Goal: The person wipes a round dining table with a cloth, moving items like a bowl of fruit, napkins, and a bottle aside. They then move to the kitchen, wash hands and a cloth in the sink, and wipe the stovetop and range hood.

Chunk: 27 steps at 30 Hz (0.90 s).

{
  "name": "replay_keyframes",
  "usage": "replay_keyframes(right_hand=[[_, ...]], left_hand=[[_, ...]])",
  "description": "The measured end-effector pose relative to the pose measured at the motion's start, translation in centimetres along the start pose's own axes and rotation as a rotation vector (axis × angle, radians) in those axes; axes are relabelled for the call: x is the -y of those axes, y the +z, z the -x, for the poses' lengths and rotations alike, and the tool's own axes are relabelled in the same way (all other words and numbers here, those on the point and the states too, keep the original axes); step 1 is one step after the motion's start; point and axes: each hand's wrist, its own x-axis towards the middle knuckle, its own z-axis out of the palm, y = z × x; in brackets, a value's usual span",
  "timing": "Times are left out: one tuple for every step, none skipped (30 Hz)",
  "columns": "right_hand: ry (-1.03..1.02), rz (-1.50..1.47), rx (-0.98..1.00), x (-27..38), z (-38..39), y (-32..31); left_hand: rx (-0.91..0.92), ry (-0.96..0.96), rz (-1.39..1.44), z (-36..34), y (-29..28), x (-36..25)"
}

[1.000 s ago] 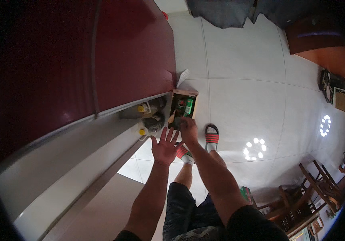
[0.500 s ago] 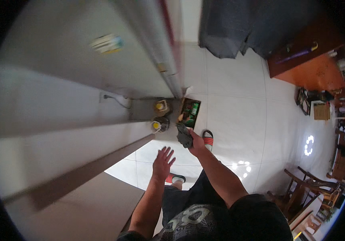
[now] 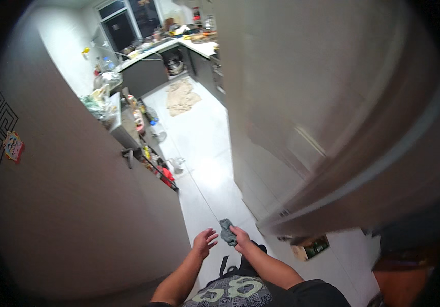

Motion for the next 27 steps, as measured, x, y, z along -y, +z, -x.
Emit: replay_keyframes(right_hand=[[-0.009, 0.03, 0.018, 0.7, -4.0, 2.0], [0.018, -0.026, -0.013, 2.0, -8.8, 4.1], [0.006, -0.022, 0.034, 2.8, -13.7, 5.4], [-0.011, -0.022, 0.077, 4.1, -18.1, 6.8], [-0.007, -0.025, 0.021, 5.4, -22.2, 8.6], [-0.007, -0.029, -0.037, 6.8, -26.3, 10.6], [-0.014, -0.03, -0.073, 8.9, -30.1, 13.2], [0.015, 0.002, -0.135, 9.8, -34.4, 15.2], [0.021, 0.026, -0.214, 10.8, -39.3, 15.7], [0.035, 0.052, -0.284, 11.7, -44.1, 16.3], [0.084, 0.079, -0.309, 11.7, -47.9, 16.8], [0.077, 0.145, -0.379, 13.9, -51.5, 19.5], [0.069, 0.208, -0.456, 16.3, -54.9, 21.8], [0.058, 0.273, -0.531, 18.8, -58.1, 24.0], [0.016, 0.286, -0.475, 21.9, -61.8, 23.9], [-0.024, 0.298, -0.419, 24.0, -65.3, 23.9], [-0.021, 0.301, -0.497, 27.0, -68.9, 26.9], [0.006, 0.303, -0.522, 29.6, -72.3, 29.4], [0.027, 0.304, -0.552, 31.7, -75.3, 31.2], [0.036, 0.299, -0.576, 33.9, -79.1, 33.0], [0.066, 0.319, -0.467, 36.6, -83.0, 32.8], [0.087, 0.337, -0.362, 39.8, -87.2, 32.3], [0.062, 0.362, -0.388, 41.1, -90.8, 35.0], [0.027, 0.386, -0.418, 43.0, -93.8, 37.6], [0.023, 0.406, -0.363, 45.7, -96.8, 38.0], [0.012, 0.414, -0.324, 48.7, -99.8, 37.9], [-0.016, 0.436, -0.385, 50.6, -102.1, 40.2]], left_hand=[[0.009, 0.009, 0.055, -1.7, -0.2, -2.3], [-0.011, 0.018, 0.103, -3.7, -0.1, -4.7], [-0.008, 0.025, 0.159, -5.7, -0.3, -7.0], [-0.001, 0.03, 0.212, -8.0, -0.2, -9.4], [0.009, 0.017, 0.229, -10.0, 0.2, -12.2], [0.022, 0.003, 0.243, -11.9, 0.6, -15.2], [0.042, 0.019, 0.26, -14.2, 0.8, -18.5], [0.019, 0.02, 0.262, -16.8, 0.3, -21.8], [0.019, 0.009, 0.251, -19.9, 0.3, -25.0], [0.012, 0.005, 0.243, -22.6, 0.2, -28.4], [-0.062, -0.006, 0.233, -24.5, -1.0, -31.5], [-0.085, 0.028, 0.283, -26.6, -1.4, -35.5], [-0.106, 0.055, 0.327, -28.3, -1.7, -39.4], [-0.125, 0.085, 0.371, -29.9, -2.1, -43.3], [-0.125, 0.135, 0.418, -31.0, -1.3, -47.8], [-0.135, 0.15, 0.468, -31.6, -1.2, -52.4], [-0.132, 0.202, 0.501, -32.6, -1.2, -56.8], [-0.128, 0.255, 0.533, -33.1, -1.4, -60.8], [-0.133, 0.291, 0.558, -33.5, -1.6, -64.8], [-0.127, 0.335, 0.579, -34.5, -1.8, -68.9], [-0.112, 0.398, 0.602, -35.9, -2.0, -72.9], [-0.087, 0.458, 0.622, -38.0, -2.0, -76.7], [-0.146, 0.506, 0.629, -39.6, -2.8, -80.2], [-0.196, 0.55, 0.638, -42.0, -3.4, -83.7], [-0.255, 0.559, 0.633, -45.4, -3.9, -87.0], [-0.301, 0.554, 0.617, -49.3, -4.2, -91.1], [-0.314, 0.531, 0.629, -52.4, -4.2, -95.3]])
